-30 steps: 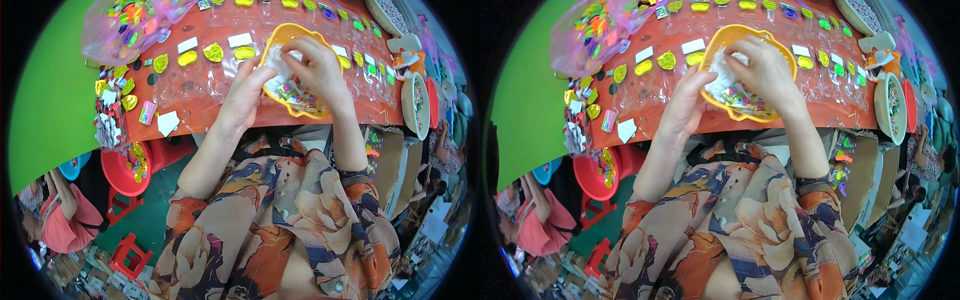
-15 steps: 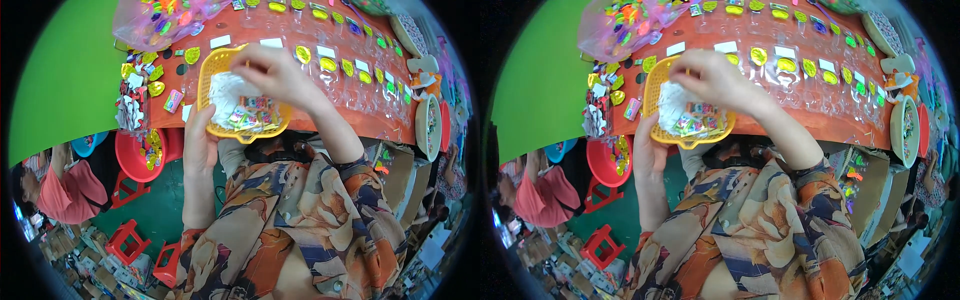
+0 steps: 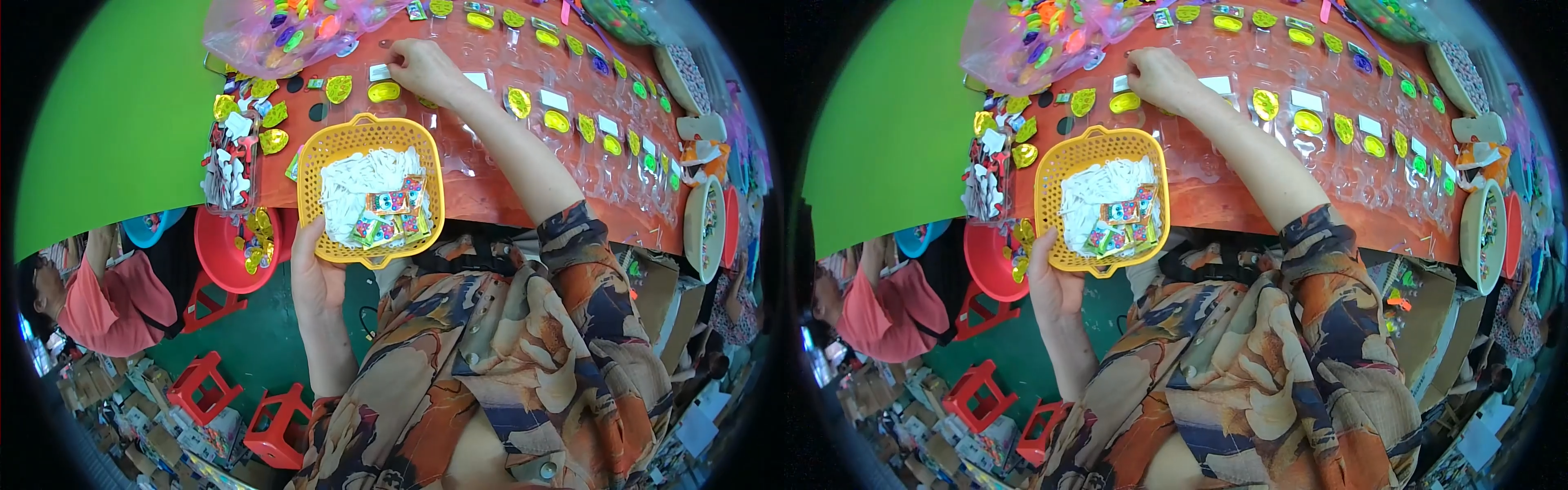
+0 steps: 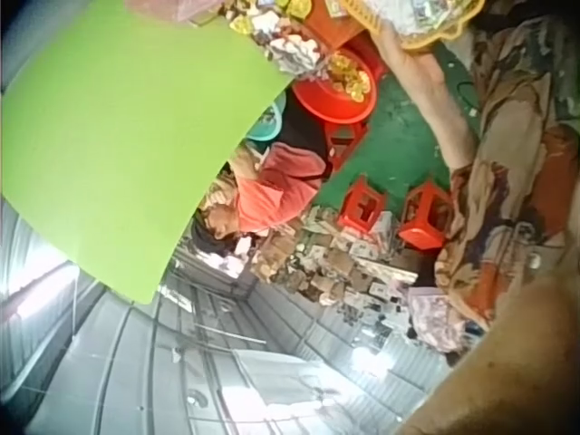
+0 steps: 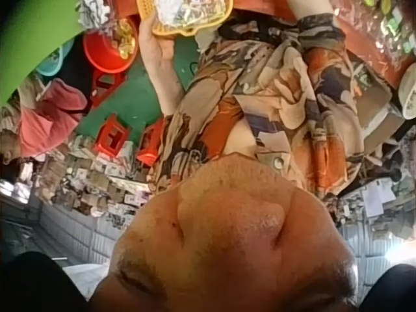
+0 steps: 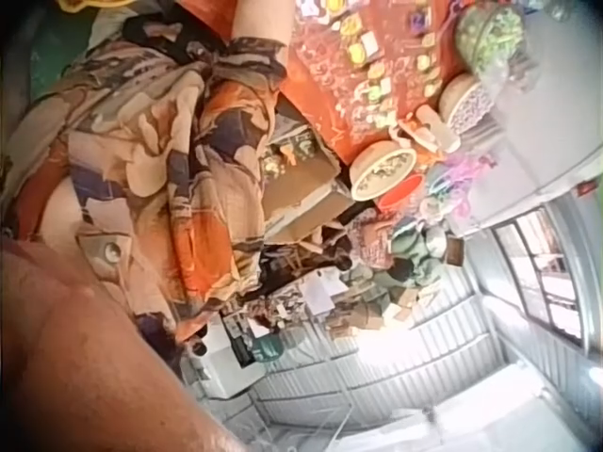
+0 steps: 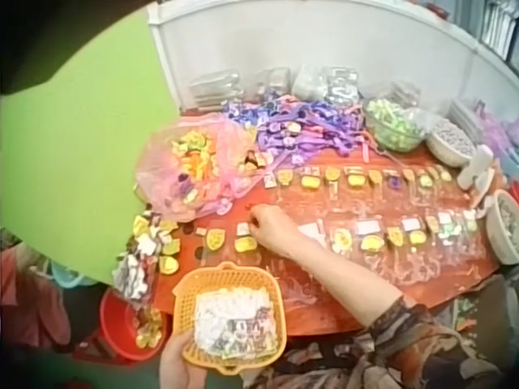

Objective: Sorting and placing small toy components and labels into plastic display molds.

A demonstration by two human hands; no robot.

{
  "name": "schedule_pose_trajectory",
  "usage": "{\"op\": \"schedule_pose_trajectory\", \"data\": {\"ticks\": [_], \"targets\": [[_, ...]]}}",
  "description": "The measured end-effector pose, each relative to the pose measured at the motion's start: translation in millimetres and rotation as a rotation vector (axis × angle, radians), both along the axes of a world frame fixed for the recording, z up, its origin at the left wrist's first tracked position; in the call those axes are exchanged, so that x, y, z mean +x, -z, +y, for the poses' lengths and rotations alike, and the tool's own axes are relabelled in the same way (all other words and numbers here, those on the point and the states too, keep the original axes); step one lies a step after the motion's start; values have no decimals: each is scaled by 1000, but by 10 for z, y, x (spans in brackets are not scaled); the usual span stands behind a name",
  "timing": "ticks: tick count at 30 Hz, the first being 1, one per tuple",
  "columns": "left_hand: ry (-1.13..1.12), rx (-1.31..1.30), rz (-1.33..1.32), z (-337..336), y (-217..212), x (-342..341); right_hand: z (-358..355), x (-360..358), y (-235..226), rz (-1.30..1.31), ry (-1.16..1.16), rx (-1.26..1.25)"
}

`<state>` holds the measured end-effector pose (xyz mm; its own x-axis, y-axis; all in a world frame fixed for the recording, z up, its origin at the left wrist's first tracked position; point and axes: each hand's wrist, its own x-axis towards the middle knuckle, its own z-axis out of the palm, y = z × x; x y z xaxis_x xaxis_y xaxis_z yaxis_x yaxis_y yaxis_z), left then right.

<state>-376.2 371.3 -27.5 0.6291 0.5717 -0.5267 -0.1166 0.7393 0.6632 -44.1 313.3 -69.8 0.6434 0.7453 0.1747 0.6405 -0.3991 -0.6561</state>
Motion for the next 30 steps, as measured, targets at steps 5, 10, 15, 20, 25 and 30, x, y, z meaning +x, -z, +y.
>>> {"op": "schedule_pose_trajectory", "data": {"ticks": [5, 10, 15, 20, 25, 30], "targets": [[30, -22, -18, 11, -22, 62, -45, -57, 38, -189, -39, -54], [19, -1, 3, 0, -18, 141, -237, -66, -148, -278, 79, 42], [44, 16, -49, -34, -36, 258, -530, -646, -805, -51, -192, 171], [218, 73, -130, -186, -81, 461, -716, -1198, -764, -290, -322, -219], [260, 24, -113, -342, -54, 550, -923, -1230, -708, -247, -264, -237], [282, -6, -114, -351, -40, 538, -1109, -1258, -733, -69, -288, 85]]}}
